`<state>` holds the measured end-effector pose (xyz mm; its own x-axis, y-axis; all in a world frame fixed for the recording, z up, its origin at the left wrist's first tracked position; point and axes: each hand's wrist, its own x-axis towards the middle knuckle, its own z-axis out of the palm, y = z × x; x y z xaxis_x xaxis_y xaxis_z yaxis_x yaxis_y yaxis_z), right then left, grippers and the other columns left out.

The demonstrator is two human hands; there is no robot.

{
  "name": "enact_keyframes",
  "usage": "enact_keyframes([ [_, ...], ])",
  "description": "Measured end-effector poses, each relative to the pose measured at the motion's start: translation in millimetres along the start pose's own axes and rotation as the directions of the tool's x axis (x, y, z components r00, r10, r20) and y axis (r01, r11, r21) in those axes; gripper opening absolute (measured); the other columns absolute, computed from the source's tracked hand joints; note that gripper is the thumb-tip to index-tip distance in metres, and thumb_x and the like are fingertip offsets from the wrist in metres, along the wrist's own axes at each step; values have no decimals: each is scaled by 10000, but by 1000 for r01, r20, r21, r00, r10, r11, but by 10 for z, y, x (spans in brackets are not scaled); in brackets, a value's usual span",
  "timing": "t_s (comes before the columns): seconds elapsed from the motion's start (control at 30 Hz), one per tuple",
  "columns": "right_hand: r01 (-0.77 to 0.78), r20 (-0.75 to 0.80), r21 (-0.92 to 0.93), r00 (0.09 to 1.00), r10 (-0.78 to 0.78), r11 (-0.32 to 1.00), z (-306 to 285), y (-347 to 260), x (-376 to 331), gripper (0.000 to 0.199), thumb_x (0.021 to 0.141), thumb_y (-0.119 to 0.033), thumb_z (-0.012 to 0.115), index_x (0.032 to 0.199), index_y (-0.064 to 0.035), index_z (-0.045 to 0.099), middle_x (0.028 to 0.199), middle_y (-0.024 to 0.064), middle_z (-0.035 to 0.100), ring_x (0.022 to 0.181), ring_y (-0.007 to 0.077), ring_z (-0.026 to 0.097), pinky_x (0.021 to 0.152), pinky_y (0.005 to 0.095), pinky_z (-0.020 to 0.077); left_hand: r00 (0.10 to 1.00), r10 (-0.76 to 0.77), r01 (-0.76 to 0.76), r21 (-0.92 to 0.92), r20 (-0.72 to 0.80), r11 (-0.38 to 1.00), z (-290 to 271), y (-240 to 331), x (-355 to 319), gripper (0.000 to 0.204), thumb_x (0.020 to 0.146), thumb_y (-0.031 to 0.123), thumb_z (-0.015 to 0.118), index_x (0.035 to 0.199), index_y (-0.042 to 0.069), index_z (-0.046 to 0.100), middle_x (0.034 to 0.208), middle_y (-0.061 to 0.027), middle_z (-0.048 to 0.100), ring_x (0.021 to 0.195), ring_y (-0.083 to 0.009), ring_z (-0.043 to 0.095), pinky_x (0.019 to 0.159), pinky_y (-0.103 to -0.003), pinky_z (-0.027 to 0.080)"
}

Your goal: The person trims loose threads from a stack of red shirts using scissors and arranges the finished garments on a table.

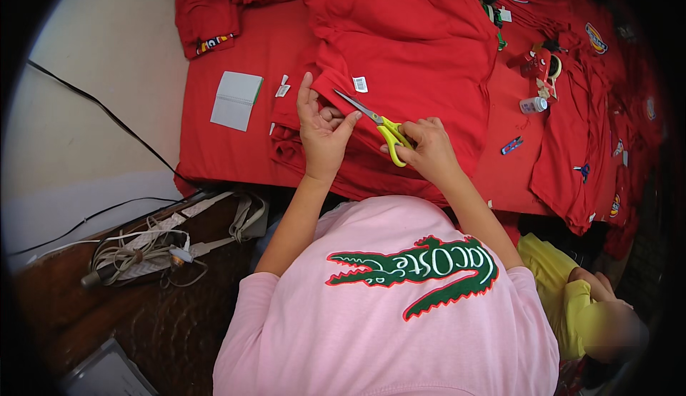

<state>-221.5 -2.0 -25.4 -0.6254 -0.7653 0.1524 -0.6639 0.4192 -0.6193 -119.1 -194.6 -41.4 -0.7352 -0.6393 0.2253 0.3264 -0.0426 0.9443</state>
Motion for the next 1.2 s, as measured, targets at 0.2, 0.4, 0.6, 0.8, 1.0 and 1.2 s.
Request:
enact_keyframes([
  [0.2,-8,4,10,1000,8,1000,10,56,-57,374,765,-365,878,789,-60,661,649,78,555,659,255,505,770,389,400,998,58,-58,53,2,997,-34,-150,30,908,870,-186,683,1601,98,225,1421,-152,515,1155,-173,633,934,-279,568],
  [0.4,-13,0,-43,1000,13,999,-33,33,-48,354,766,-367,867,820,-74,675,670,52,576,712,238,540,789,392,397,1000,11,-13,-54,-22,998,25,-134,15,927,868,-182,686,1605,111,205,1404,-151,510,1140,-176,636,921,-284,584],
  [0.6,30,-4,-94,1000,-31,995,-64,34,64,424,744,-433,869,923,-81,714,713,22,606,763,219,563,807,393,396,1000,-3,4,-45,14,999,28,-124,-32,1001,845,-208,677,1624,151,161,1475,-169,410,1051,-156,631,871,-274,605],
  [0.8,26,25,-92,999,-24,995,-63,81,48,419,739,-437,869,895,-78,719,696,40,593,736,229,537,806,391,394,1000,-12,13,-63,23,998,-5,-166,-46,1014,839,-222,662,1628,172,162,1484,-176,398,1072,-161,623,886,-279,603],
  [1.0,-13,47,-58,999,16,998,-13,191,-15,390,759,-429,868,831,-75,719,649,71,568,683,250,507,793,392,388,999,-46,47,-42,13,998,7,-136,-42,1033,833,-226,669,1631,176,153,1510,-185,386,1045,-156,626,866,-269,594],
  [1.2,-15,31,-16,999,15,1000,-64,104,-33,366,764,-409,863,821,-79,716,650,75,579,686,246,525,790,393,388,998,-65,65,-15,19,998,12,-147,-67,1109,804,-228,703,1641,189,108,1543,-201,350,918,-118,621,785,-224,574],
])
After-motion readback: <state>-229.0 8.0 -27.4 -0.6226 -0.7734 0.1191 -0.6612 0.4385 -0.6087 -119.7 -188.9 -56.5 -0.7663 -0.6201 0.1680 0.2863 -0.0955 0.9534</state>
